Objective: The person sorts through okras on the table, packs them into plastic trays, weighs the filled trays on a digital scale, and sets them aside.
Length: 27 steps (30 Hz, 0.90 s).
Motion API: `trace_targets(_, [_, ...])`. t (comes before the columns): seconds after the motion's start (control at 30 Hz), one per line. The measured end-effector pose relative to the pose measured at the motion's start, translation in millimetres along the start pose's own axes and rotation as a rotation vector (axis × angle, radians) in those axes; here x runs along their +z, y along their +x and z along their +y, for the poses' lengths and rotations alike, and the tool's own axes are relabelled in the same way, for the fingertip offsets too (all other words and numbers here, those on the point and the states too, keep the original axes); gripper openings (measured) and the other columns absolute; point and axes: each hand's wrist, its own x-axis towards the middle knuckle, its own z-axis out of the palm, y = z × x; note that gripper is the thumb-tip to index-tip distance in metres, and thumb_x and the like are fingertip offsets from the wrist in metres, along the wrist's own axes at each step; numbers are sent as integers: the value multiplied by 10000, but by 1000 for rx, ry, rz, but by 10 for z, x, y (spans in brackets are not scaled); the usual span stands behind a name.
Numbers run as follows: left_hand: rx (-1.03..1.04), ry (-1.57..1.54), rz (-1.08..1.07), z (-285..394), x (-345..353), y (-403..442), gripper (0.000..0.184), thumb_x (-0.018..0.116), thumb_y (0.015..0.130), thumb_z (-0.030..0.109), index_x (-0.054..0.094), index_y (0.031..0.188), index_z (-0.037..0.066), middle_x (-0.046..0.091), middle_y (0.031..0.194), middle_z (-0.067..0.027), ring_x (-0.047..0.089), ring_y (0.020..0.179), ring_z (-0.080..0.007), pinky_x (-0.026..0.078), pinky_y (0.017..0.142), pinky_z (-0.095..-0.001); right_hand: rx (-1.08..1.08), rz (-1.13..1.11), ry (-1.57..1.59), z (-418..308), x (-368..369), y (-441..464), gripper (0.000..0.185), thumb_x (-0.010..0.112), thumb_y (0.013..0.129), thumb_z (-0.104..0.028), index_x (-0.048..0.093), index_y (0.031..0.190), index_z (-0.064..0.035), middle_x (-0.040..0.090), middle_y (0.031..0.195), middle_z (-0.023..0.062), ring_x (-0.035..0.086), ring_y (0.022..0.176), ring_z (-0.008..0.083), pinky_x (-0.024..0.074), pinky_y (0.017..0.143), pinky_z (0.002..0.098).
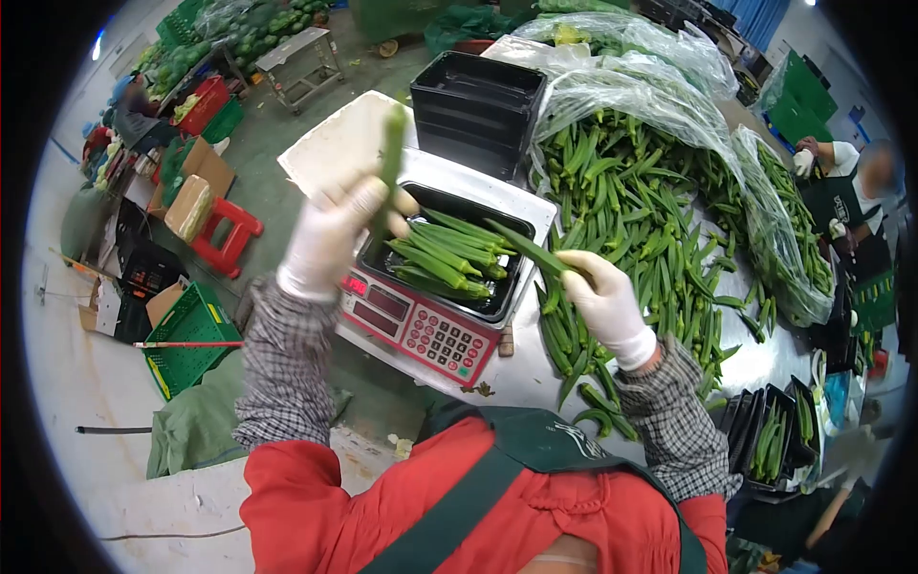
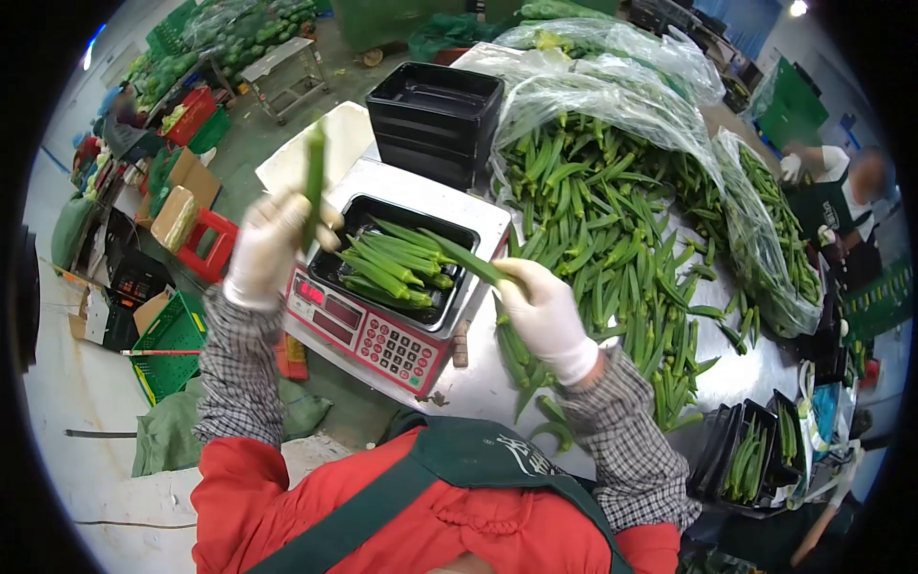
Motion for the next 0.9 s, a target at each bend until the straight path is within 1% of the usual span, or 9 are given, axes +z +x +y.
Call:
trace_targets(0.07, [-146,-278,-137,-219,209,-148,415,548,898,236,469,1193,-44,625,900,-112,614,705,-149,514,656,-282,-95,-15,-72,-5,262,205,249,583,813,-82,594,1042,14,629,888,148,611,772,209,482,711,285])
trace_targets(0.13, [-257,-489,-180,-390,400,-252,408,547,887,137,429,1231,-47,600,989,-131,612,802,-152,552,685,-289,-62,-24,-66,-103,383,236,329,630,799,-115,559,1089,22,586,1002,169,603,846,246,477,763,299])
trace_targets(0.2, [-343,-545,-195,-493,523,-343,455,547,867,71,390,1279,-40,574,1060,-138,605,864,-155,557,739,-294,-232,36,-117,-3,365,174,346,640,795,-119,554,1097,25,563,1018,158,583,867,239,468,769,294])
trace_targets(0.33, [-460,-572,-313,-573,791,-401,540,589,826,45,368,1311,-40,546,1109,-123,590,924,-161,531,818,-301,160,-77,500,-197,147,-36,303,563,887,-151,545,1128,30,597,970,63,550,843,108,454,735,243])
trace_targets(0.57, [-483,-421,-436,-719,1350,-437,554,606,802,13,389,1310,-36,545,1109,-96,569,945,-134,482,831,-239,292,4,674,-113,-107,-369,284,516,907,-210,577,1064,19,613,934,59,566,818,108,447,732,224])
trace_targets(0.7, [-326,-127,-572,-951,1334,-592,530,608,823,29,396,1303,-44,486,1222,-130,499,1100,-163,429,918,-288,414,369,510,-203,-625,-822,217,491,850,-93,609,973,41,629,946,110,582,816,151,446,742,241])
trace_targets(0.77, [-328,-147,-465,-806,1105,-599,443,601,824,32,465,1239,-42,560,1143,-113,547,1034,-161,443,895,-290,303,426,239,87,-1077,-1487,176,485,844,-69,612,923,23,619,844,66,559,738,133,436,692,239])
trace_targets(0.83, [-261,-47,-309,-536,800,-560,342,571,832,45,533,1163,-31,623,1036,-95,593,956,-165,455,874,-290,431,193,-130,116,-1502,-2179,174,491,811,-68,607,904,23,602,796,59,538,718,118,425,661,246])
trace_targets(0.9, [-38,9,-20,-511,439,-502,316,535,847,84,552,1143,-27,624,1033,-117,611,918,-179,475,853,-316,803,15,-349,451,-1890,-3029,176,563,773,-64,608,901,48,620,821,87,555,743,124,446,677,263])
